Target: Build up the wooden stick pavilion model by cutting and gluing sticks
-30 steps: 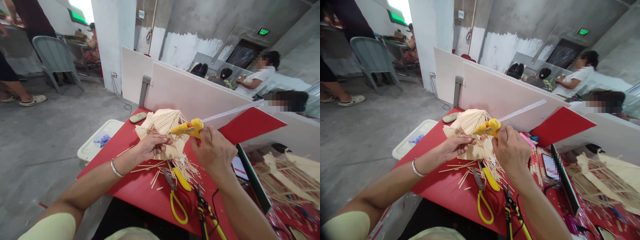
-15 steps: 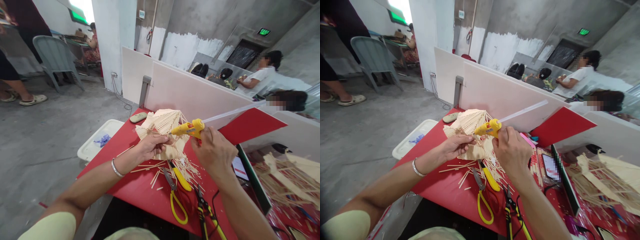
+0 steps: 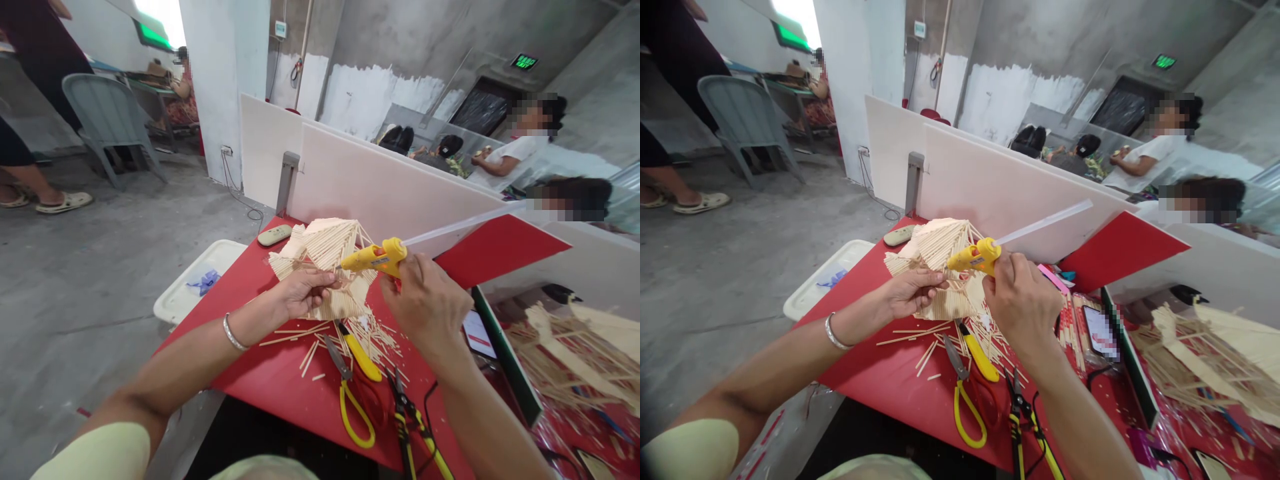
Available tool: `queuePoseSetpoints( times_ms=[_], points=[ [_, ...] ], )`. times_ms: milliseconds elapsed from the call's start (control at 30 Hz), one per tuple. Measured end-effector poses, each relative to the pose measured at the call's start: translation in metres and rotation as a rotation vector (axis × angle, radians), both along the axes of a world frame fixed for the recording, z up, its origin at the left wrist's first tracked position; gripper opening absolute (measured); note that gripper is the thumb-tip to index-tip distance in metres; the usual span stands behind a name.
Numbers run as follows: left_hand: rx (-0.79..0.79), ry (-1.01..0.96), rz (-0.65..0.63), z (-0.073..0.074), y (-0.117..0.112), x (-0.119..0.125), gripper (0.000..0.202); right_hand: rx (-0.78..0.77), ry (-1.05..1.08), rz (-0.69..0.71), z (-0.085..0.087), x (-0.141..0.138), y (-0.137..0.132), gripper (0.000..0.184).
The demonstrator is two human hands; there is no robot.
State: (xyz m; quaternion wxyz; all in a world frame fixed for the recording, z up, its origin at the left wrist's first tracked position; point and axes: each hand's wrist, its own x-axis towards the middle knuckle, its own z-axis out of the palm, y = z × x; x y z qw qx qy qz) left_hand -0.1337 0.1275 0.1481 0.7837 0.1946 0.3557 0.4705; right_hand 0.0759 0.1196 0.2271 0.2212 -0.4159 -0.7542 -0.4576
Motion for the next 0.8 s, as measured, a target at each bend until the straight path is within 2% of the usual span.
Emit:
queuePoseSetpoints(
  times_ms=[167, 400, 800],
  points=[
    [0.017, -0.002, -0.006, 0.003, -0.001, -0.001, 0.009, -0.015, -0.002, -0.007, 0.0, -0.001, -0.001, 0.017],
    [-0.026, 0.033, 0.032, 0.012, -0.004, 0.001, 0.003, -0.028, 0.002, -0.023, -0.001, 0.0, -0.002, 0.019],
    [-0.005, -0.004, 0.022, 0.001, 0.0, 0.0, 0.007, -0.026, 0.0, -0.02, 0.0, -0.001, -0.001, 0.016]
  ],
)
